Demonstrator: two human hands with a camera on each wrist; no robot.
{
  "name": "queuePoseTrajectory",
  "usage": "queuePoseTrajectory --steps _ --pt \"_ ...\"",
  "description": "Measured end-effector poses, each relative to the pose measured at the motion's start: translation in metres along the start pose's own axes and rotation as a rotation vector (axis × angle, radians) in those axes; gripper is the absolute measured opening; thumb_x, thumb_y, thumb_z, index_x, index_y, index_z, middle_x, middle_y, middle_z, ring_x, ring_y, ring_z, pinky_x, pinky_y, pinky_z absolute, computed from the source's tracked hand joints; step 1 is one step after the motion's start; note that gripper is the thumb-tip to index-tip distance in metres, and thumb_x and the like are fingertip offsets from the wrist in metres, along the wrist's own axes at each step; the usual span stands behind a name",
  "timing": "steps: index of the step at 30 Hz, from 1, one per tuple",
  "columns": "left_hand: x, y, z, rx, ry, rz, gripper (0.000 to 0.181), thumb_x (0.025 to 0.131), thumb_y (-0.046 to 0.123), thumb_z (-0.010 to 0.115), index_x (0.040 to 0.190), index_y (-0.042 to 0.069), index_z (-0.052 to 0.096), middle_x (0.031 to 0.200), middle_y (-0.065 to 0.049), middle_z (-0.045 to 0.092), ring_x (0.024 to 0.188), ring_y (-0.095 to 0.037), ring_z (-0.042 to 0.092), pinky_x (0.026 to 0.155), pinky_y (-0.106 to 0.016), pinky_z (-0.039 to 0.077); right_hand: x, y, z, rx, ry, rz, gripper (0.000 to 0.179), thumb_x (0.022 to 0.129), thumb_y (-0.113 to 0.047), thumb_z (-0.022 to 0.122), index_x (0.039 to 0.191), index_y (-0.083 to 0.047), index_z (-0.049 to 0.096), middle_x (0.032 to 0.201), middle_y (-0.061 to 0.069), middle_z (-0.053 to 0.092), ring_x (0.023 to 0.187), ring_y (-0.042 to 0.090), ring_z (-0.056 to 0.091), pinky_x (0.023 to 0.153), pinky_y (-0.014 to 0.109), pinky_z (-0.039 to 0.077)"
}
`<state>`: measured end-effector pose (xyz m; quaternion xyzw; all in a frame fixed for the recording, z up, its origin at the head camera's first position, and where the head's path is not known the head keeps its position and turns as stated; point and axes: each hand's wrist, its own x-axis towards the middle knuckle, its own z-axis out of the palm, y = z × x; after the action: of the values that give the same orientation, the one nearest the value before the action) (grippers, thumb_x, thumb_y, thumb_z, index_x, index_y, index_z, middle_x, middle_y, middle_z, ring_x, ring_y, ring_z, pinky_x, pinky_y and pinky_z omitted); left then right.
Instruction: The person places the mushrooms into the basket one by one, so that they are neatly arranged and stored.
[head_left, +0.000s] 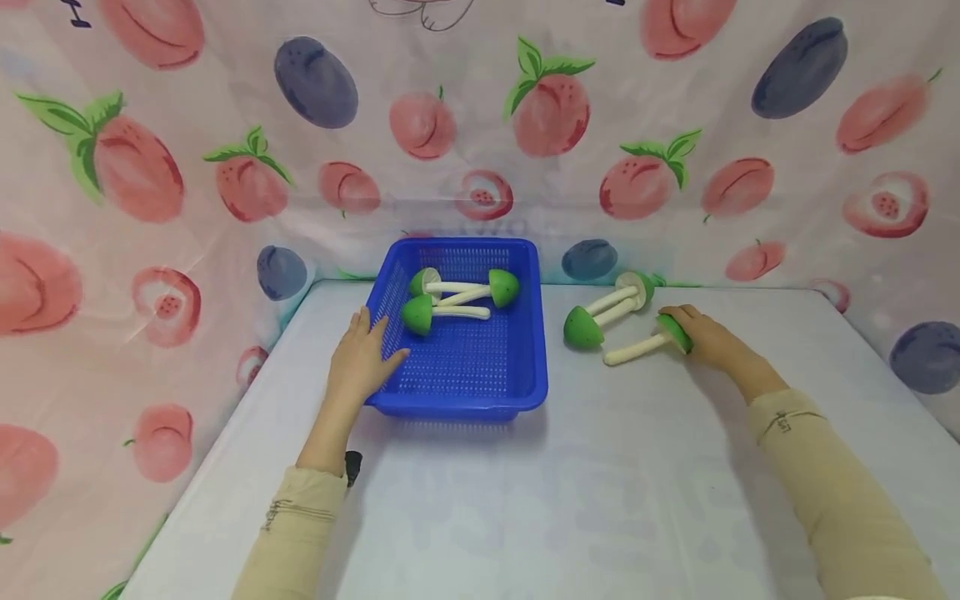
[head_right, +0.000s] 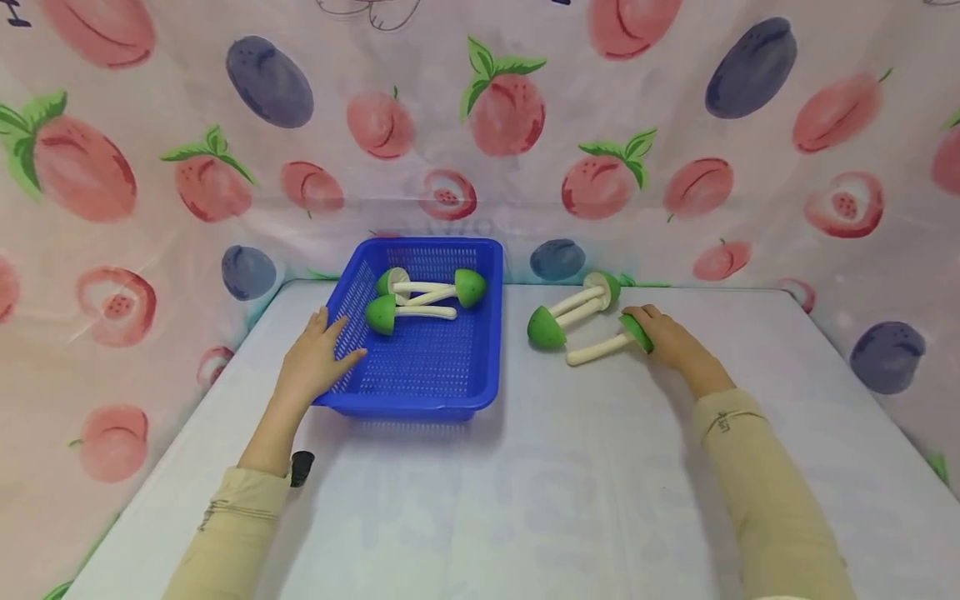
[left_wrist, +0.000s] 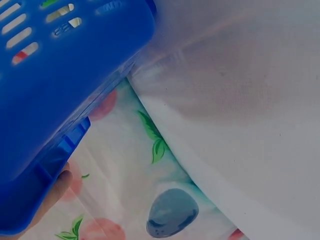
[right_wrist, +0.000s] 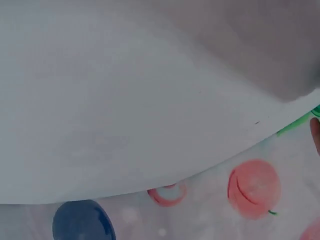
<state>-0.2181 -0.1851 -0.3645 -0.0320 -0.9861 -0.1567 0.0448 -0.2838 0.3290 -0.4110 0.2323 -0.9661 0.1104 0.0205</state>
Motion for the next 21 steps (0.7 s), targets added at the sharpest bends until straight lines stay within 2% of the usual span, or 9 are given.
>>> queuePoseTrajectory --steps 8,13,16,18,21 --pt "0.002 0.002 -0.001 -0.011 -0.009 0.008 0.070 0.092 0.038 0.057 0.143 -0.004 0.034 0.151 -0.032 0.016 0.143 -0.045 0.013 0.113 -0.057 0.021 -0.008 -0.004 -0.017 0.071 -0.049 0.006 0.079 0.069 -0.002 0.080 0.133 0.003 0.034 0.118 0.031 0.042 0.100 0.045 0.051 0.081 0.057 0.046" --pt "0.001 0.001 0.001 0.001 0.006 0.020 0.069 0.091 0.037 0.058 0.142 -0.005 0.036 0.150 -0.033 0.019 0.142 -0.046 0.016 0.112 -0.058 0.023 -0.020 -0.009 -0.026 0.188 -0.061 -0.002 0.083 0.068 -0.012 0.083 0.134 0.004 0.035 0.125 0.027 0.044 0.107 0.040 0.048 0.089 0.055 0.044" --pt "0.000 0.001 0.002 0.007 0.007 0.021 0.069 0.091 0.037 0.059 0.141 -0.005 0.037 0.150 -0.034 0.019 0.141 -0.046 0.017 0.111 -0.058 0.025 -0.029 -0.010 -0.031 0.266 -0.080 0.005 0.083 0.070 -0.014 0.082 0.137 0.004 0.035 0.127 0.024 0.046 0.107 0.027 0.047 0.089 0.041 0.047" --pt "-0.001 0.002 0.002 0.004 0.004 0.014 0.069 0.091 0.037 0.059 0.141 -0.004 0.037 0.150 -0.033 0.019 0.141 -0.046 0.017 0.111 -0.058 0.025 -0.034 -0.012 -0.035 0.314 -0.084 -0.004 0.083 0.071 -0.014 0.081 0.138 0.003 0.034 0.127 0.022 0.046 0.105 0.013 0.045 0.085 0.027 0.048" --pt "-0.002 0.003 0.000 -0.001 0.011 0.003 0.068 0.091 0.036 0.059 0.141 -0.004 0.037 0.150 -0.033 0.019 0.141 -0.046 0.016 0.111 -0.059 0.024 -0.038 -0.015 -0.042 0.385 -0.068 -0.028 0.083 0.074 -0.011 0.079 0.141 -0.001 0.032 0.128 0.020 0.043 0.101 -0.005 0.037 0.079 0.011 0.044"
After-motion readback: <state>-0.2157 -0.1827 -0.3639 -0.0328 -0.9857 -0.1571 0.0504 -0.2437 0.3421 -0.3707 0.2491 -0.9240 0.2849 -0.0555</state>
